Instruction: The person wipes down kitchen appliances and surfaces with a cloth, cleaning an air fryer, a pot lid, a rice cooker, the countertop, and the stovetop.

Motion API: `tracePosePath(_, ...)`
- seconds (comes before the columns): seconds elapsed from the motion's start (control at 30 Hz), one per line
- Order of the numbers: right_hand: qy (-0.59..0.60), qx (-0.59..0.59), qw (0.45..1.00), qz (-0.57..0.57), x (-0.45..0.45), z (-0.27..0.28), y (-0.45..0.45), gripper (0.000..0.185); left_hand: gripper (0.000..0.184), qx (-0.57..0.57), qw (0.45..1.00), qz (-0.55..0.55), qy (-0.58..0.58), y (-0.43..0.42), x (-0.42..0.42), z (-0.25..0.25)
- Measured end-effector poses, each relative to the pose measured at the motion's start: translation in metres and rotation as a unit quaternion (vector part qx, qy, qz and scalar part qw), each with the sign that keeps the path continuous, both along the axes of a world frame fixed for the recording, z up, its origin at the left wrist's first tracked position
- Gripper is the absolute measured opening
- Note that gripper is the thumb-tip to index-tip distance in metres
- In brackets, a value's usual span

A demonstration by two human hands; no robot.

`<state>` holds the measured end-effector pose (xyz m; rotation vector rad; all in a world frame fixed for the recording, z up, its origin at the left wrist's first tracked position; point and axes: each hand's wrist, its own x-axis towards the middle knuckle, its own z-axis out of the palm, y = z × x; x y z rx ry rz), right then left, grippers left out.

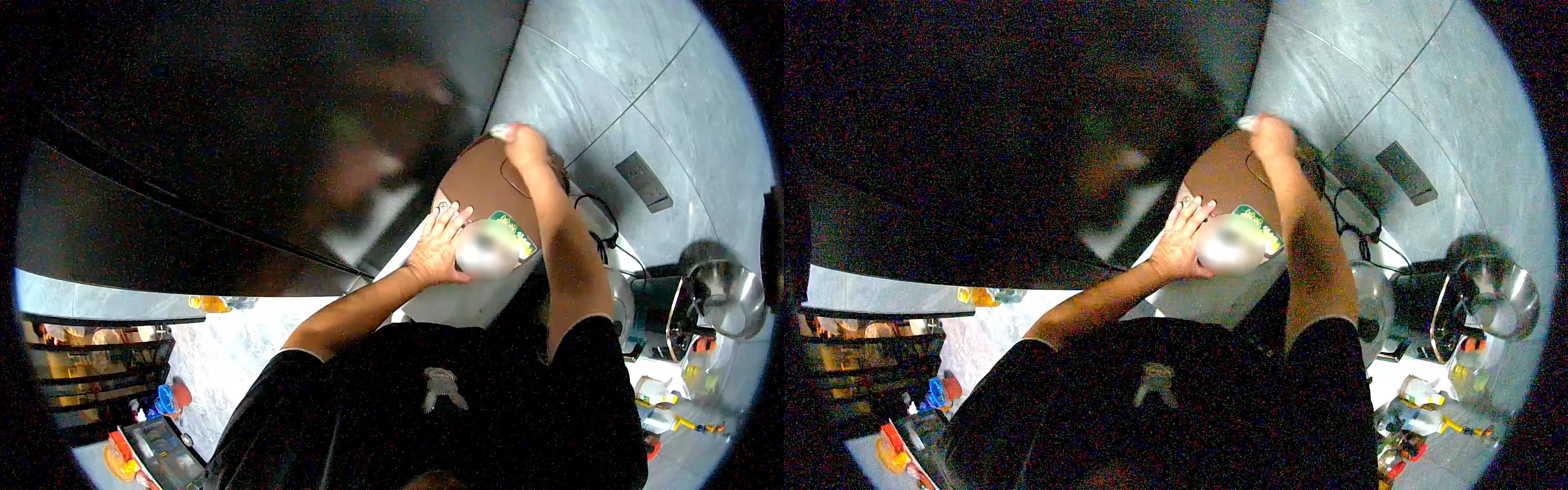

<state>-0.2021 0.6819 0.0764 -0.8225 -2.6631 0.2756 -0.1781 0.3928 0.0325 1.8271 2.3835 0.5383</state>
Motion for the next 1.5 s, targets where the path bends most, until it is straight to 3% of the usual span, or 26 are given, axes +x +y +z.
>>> tracePosePath(0.07,-0.065,0.085,0.988,0.108,0.005,0.003,-0.036,0.016,0.108,0.006,1.0,0.004,-0.01,0.0,0.001,-0.003)
tracePosePath(0.2,-0.028,0.049,0.977,0.207,0.018,0.002,-0.029,0.014,0.109,0.019,1.0,-0.007,-0.015,-0.001,-0.002,0.003)
tracePosePath(0.23,-0.06,0.104,0.982,0.143,0.017,0.01,-0.02,0.017,0.109,0.0,1.0,-0.002,-0.012,-0.002,0.0,0.005)
tracePosePath(0.33,-0.038,0.099,0.994,0.033,0.004,0.01,0.012,0.016,0.107,0.013,1.0,-0.001,-0.004,-0.004,0.003,0.006)
tracePosePath(0.4,-0.03,0.082,0.996,0.019,-0.001,0.002,-0.008,0.016,0.106,0.02,1.0,-0.001,-0.003,-0.005,0.003,0.006)
tracePosePath(0.53,-0.025,0.121,0.979,0.16,0.021,0.0,-0.047,0.016,0.105,0.022,1.0,-0.001,-0.008,-0.002,0.003,0.002)
tracePosePath(0.57,-0.014,0.082,0.977,0.195,0.025,-0.001,-0.043,0.014,0.105,0.022,1.0,-0.002,-0.008,-0.002,0.002,0.002)
tracePosePath(0.67,-0.046,0.087,0.989,0.112,0.025,0.017,-0.018,0.014,0.103,0.027,1.0,-0.002,0.005,-0.003,0.002,0.001)
tracePosePath(0.73,0.036,0.109,0.991,0.066,0.016,0.007,0.009,0.016,0.102,0.032,0.999,-0.001,0.013,-0.003,0.002,0.001)
tracePosePath(0.8,0.009,0.104,0.995,0.004,0.004,-0.001,-0.009,0.016,0.099,0.059,0.998,0.005,0.012,-0.004,0.005,0.002)
tracePosePath(0.87,-0.094,0.086,0.989,0.081,0.004,0.01,-0.055,0.015,0.098,0.063,0.998,0.003,0.008,-0.005,0.005,0.001)
tracePosePath(0.93,-0.14,0.082,0.957,0.242,0.017,0.001,-0.104,0.013,0.097,0.071,0.997,0.005,0.001,-0.004,0.005,0.001)
tracePosePath(0.97,-0.141,0.082,0.956,0.245,0.018,-0.002,-0.104,0.013,0.097,0.062,0.998,0.007,-0.002,-0.004,0.004,0.002)
tracePosePath(1.03,0.022,0.143,0.945,0.294,0.027,-0.007,-0.097,0.01,0.097,0.05,0.999,0.009,-0.007,-0.005,0.005,0.002)
tracePosePath(1.1,-0.045,0.179,0.97,0.158,0.015,-0.014,-0.05,0.016,0.1,0.053,0.998,0.008,0.016,-0.005,0.004,0.001)
tracePosePath(1.13,0.087,0.17,0.972,0.135,0.016,-0.013,-0.021,0.017,0.1,0.054,0.998,0.01,0.016,-0.005,0.005,0.002)
tracePosePath(1.17,0.031,0.125,0.988,0.084,0.008,-0.027,0.024,0.019,0.102,0.056,0.998,0.008,0.008,-0.005,0.006,0.004)
tracePosePath(1.2,0.015,0.141,0.99,0.0,0.017,0.01,0.001,0.018,0.104,0.058,0.998,0.005,0.0,-0.006,0.006,0.006)
tracePosePath(1.27,0.0,0.18,0.984,-0.008,0.005,-0.012,-0.004,0.016,0.105,0.046,0.999,0.011,-0.01,-0.005,0.005,-0.001)
tracePosePath(1.4,-0.01,0.191,0.969,0.156,0.02,-0.016,-0.079,0.017,0.107,0.049,0.999,0.004,-0.011,-0.003,0.002,-0.006)
tracePosePath(1.47,0.086,0.153,0.942,0.285,0.033,-0.009,-0.083,0.012,0.106,0.03,1.0,0.004,-0.003,-0.002,0.004,-0.002)
tracePosePath(1.5,0.043,0.131,0.955,0.263,0.036,-0.005,-0.072,0.014,0.103,0.041,0.999,0.003,0.006,-0.003,0.005,-0.004)
